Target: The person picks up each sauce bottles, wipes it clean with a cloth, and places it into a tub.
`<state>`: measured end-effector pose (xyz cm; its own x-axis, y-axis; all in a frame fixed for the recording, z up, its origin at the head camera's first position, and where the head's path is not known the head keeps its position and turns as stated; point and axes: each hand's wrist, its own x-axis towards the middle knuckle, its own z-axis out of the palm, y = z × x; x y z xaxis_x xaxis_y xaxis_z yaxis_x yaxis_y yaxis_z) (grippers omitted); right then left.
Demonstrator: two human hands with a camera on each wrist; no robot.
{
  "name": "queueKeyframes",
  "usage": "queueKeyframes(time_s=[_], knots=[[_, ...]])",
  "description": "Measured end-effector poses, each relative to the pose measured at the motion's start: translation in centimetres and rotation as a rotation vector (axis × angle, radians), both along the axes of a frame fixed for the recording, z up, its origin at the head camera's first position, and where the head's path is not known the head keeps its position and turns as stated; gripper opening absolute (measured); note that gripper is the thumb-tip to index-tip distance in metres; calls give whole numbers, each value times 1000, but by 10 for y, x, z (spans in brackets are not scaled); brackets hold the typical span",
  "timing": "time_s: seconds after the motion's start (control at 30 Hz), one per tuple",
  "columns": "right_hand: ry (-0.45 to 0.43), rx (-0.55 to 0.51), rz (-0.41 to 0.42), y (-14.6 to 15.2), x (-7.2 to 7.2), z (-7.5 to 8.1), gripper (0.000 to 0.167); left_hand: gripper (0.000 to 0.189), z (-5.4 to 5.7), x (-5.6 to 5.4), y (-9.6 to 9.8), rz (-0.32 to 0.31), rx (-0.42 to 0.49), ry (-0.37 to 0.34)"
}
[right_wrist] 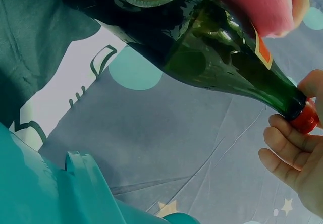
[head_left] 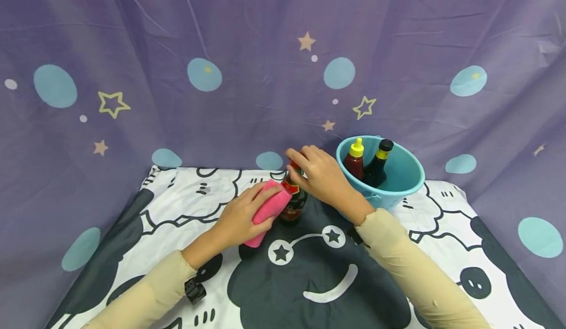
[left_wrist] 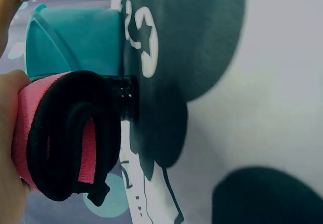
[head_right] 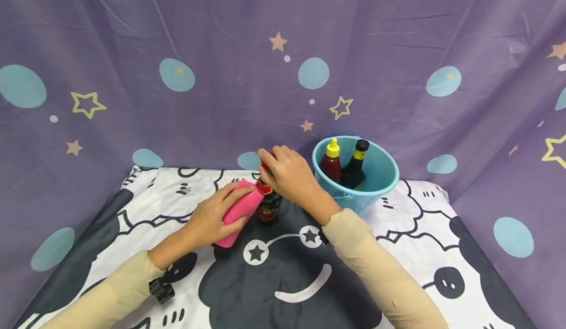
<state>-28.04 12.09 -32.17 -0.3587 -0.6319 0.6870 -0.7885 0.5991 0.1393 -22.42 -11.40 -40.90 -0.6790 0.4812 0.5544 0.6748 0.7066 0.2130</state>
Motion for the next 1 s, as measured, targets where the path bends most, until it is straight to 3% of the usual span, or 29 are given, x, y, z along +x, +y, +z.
queueKeyframes(time_s=[0.27,0.5,0.8,1.0], knots=[[-20,7,-10,0,-1,-2,31,69,-4,1,-9,-40,-54,1],[-22,7,-18,1,-1,-3,32,66,-14,2,-15,-78,-86,-10],[-3,11,-14,0,0,-3,32,69,-28,3,-18,-136,-225,-103],[0,19,-19,1,0,-3,32,68,-24,3,-16,-137,-234,-123]])
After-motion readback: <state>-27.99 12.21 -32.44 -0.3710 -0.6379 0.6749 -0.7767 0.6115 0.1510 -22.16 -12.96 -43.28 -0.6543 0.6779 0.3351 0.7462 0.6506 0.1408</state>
